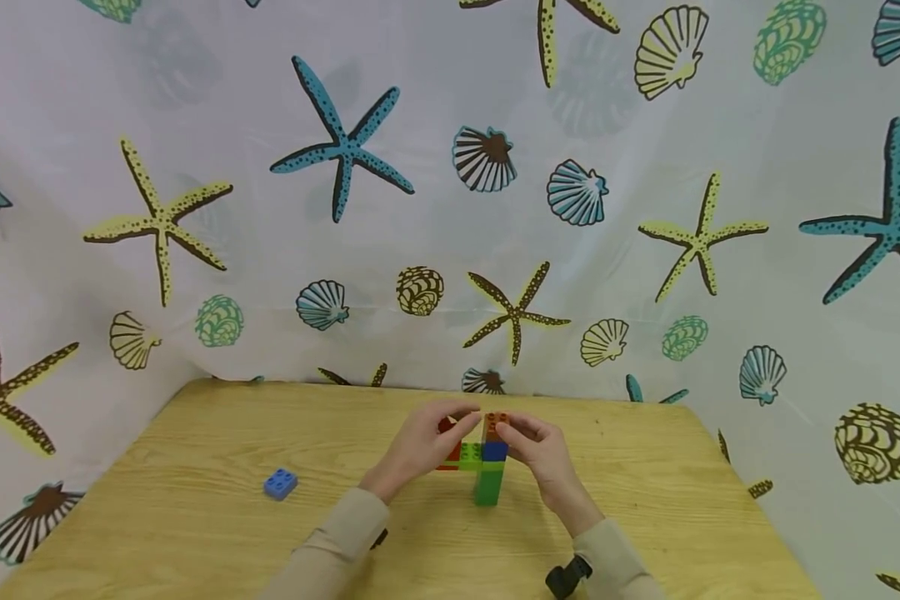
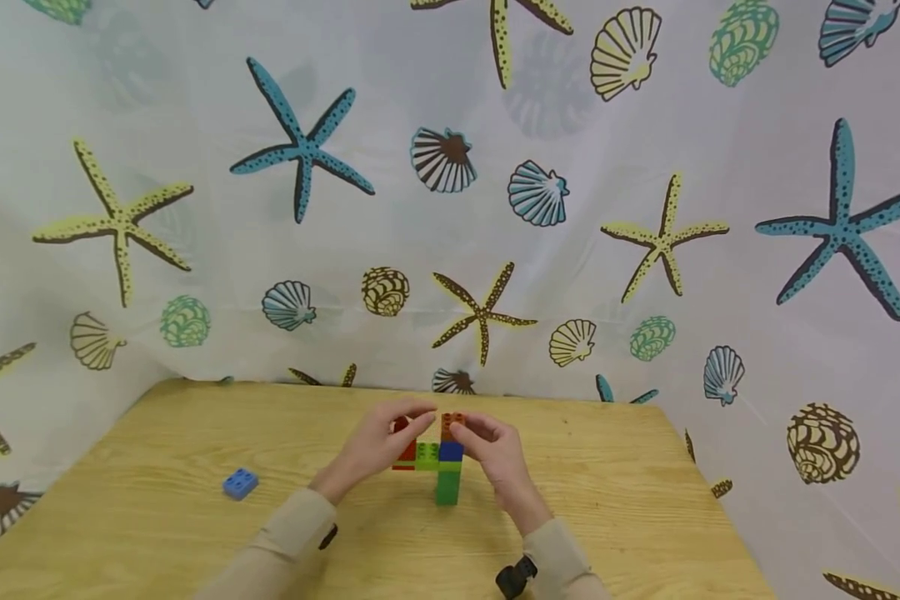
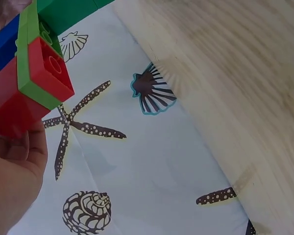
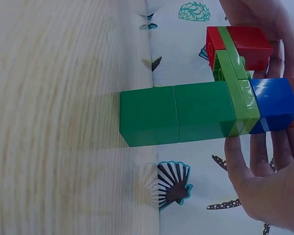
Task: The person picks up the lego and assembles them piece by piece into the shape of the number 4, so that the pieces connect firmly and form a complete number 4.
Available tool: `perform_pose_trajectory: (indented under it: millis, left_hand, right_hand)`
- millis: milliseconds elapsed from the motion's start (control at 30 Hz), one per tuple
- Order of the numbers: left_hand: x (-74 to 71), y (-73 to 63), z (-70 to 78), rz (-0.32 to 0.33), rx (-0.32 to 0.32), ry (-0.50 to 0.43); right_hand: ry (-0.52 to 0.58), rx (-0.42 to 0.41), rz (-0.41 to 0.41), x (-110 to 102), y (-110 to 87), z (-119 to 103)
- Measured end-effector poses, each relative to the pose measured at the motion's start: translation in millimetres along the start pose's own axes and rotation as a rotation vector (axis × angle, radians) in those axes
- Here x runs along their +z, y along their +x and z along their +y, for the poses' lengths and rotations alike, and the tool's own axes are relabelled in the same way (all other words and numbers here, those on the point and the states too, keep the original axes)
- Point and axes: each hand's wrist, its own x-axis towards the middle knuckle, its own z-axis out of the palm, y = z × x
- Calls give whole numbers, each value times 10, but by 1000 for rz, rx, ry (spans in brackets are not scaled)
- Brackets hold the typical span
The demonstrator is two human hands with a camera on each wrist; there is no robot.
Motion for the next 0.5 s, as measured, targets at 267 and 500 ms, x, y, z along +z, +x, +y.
perform_pose_trajectory:
  millis: [267,500]
  left_hand:
    - [-231,-16,-85,91,-28,-64]
    - [-439,-73,-167,95,-90,-103]
  right_hand:
    - [7,5,12,22,13,-13]
    - [29,24,6,33,-18,5]
